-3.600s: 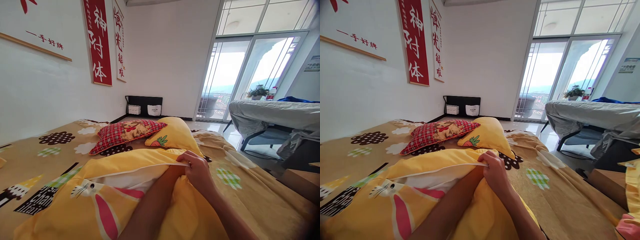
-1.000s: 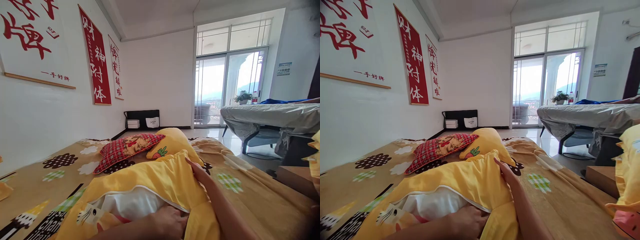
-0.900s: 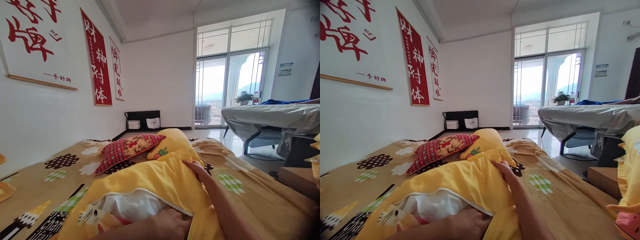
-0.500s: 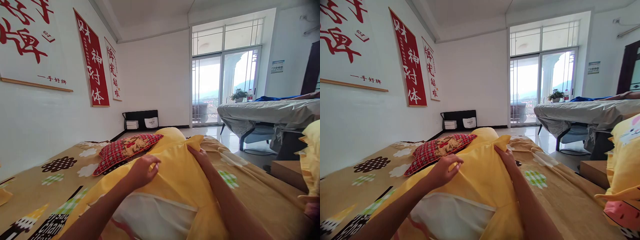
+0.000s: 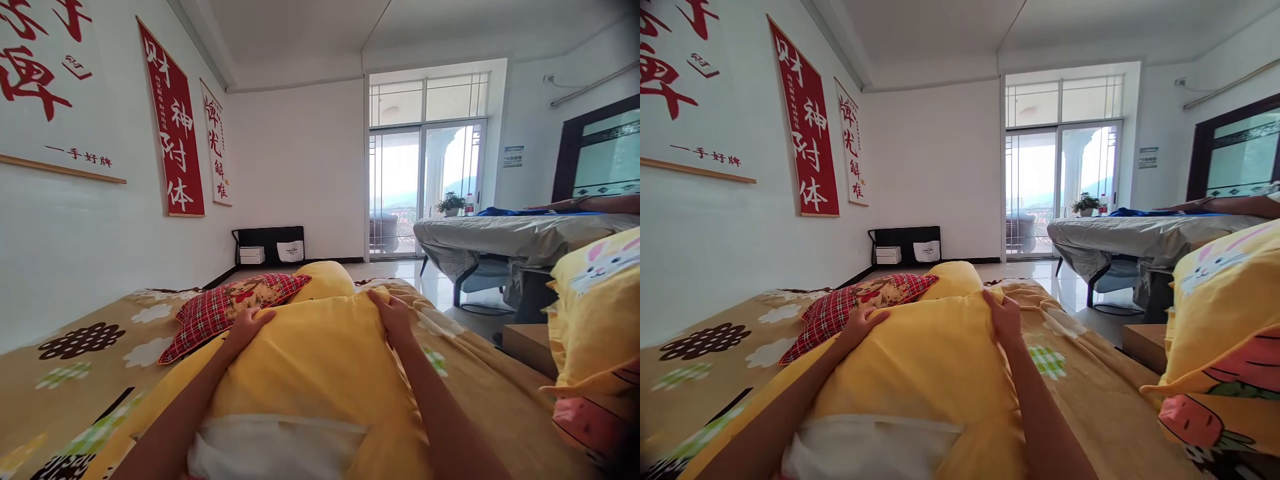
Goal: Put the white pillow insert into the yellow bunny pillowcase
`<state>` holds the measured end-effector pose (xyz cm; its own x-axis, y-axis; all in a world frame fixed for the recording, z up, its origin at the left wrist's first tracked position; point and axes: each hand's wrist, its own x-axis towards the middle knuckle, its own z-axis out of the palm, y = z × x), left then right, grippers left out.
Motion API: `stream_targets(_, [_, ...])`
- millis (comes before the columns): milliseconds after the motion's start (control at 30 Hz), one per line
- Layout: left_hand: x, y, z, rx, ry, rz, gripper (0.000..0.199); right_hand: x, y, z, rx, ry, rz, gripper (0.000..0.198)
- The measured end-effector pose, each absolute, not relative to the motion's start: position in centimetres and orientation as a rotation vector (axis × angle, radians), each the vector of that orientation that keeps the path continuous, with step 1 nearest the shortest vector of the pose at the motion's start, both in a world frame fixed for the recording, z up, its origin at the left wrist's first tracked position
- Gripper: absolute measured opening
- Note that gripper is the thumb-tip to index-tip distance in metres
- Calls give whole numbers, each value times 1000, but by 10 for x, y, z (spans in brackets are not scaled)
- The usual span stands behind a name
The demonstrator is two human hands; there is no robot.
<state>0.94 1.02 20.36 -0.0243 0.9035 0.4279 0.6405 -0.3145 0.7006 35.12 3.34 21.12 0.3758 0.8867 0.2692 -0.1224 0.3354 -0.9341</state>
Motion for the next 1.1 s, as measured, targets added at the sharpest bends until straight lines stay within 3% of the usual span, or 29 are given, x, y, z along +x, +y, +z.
stream_targets(167, [11,7,200,2135,1604,1439,48,348,26,213,-881,-979,983,36])
stream_targets(367, [27,-25,208,2277,1417,1392,44,340,15,217,-797,-1101,1377,37])
stream_targets(533, [20,-25,212,2366,1626,1227,44,337,15,229,-760,-909,1215,30])
stream_targets(700, [-4,-9,196,2297,1683,1127,45,336,-1,246,-834,-1051,1090,32])
stream_targets(967, [-20,-13,213,1929,1480,1327,36,343,-19,257,-980,-1113,909,31])
stream_targets(1100, [-19,-21,226,1691,1507,1363,39,346,-9,249,-913,-1078,974,37])
